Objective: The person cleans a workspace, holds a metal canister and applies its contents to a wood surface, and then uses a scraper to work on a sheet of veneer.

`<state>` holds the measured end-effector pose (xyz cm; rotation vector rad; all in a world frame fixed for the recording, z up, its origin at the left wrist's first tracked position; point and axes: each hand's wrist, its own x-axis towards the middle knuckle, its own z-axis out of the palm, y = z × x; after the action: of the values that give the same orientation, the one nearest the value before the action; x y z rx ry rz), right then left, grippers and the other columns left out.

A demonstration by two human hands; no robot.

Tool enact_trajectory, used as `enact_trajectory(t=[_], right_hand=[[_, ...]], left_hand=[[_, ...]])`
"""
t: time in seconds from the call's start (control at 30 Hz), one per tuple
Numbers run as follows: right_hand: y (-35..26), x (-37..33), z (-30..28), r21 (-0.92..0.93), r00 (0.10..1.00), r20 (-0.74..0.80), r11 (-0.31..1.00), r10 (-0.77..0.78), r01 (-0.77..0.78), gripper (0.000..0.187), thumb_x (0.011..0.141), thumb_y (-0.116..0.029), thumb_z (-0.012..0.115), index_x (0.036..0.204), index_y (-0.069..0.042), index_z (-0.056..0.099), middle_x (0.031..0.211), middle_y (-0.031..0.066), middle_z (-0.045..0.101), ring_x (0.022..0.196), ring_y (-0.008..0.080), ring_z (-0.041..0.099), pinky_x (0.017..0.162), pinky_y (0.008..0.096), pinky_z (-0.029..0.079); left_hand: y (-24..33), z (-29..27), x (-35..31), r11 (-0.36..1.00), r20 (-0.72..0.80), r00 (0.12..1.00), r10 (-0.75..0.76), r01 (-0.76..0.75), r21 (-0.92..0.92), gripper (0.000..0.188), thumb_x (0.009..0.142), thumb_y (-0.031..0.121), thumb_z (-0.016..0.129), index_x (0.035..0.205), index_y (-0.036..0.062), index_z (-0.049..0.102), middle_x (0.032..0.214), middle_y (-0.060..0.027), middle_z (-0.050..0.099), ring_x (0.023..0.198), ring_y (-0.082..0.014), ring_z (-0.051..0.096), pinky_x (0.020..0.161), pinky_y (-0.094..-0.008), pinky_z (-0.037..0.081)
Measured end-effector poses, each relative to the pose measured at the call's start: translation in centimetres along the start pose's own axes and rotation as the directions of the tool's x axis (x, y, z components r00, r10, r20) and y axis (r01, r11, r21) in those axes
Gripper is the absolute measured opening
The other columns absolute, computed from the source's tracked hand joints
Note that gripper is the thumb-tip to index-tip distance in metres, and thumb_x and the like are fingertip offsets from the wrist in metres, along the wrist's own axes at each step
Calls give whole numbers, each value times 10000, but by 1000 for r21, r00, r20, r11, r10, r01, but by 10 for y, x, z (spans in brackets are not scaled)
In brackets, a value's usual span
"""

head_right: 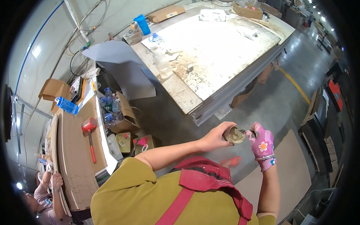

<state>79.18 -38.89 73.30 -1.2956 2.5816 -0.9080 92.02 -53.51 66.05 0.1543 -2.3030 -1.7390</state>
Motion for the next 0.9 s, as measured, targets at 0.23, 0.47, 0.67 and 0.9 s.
enact_trajectory(t=[0.23,0.47,0.67,0.9], right_hand=[[111,69,-52,-3,1000,20,1000,4,-4,191,804,-229,555,761,-47,518,645,187,536,639,391,531,560,429,411],[225,132,-109,462,936,185,814,300,-352,164,832,-173,516,787,-18,542,564,53,525,498,131,517,465,278,405],[331,186,-116,641,863,155,615,481,-458,172,817,-146,531,802,25,545,614,37,529,512,82,502,459,227,409],[435,287,-123,767,777,200,399,596,-503,150,841,-132,516,832,15,544,607,57,550,489,101,528,431,224,412]], left_hand=[[-37,64,127,999,-75,997,-4,7,41,662,643,151,730,1212,26,415,1128,-132,491,1001,-250,526,848,-323,439],[-68,120,258,989,-14,989,-144,144,-44,677,664,96,729,1246,22,392,1157,-108,509,1031,-178,524,848,-288,436],[-94,149,375,977,119,973,-196,205,-62,661,677,73,718,1244,15,384,1170,-115,505,1060,-191,518,866,-300,439],[-158,166,521,955,200,950,-239,267,-129,660,664,84,741,1227,23,403,1126,-116,535,1046,-194,526,864,-311,442]])
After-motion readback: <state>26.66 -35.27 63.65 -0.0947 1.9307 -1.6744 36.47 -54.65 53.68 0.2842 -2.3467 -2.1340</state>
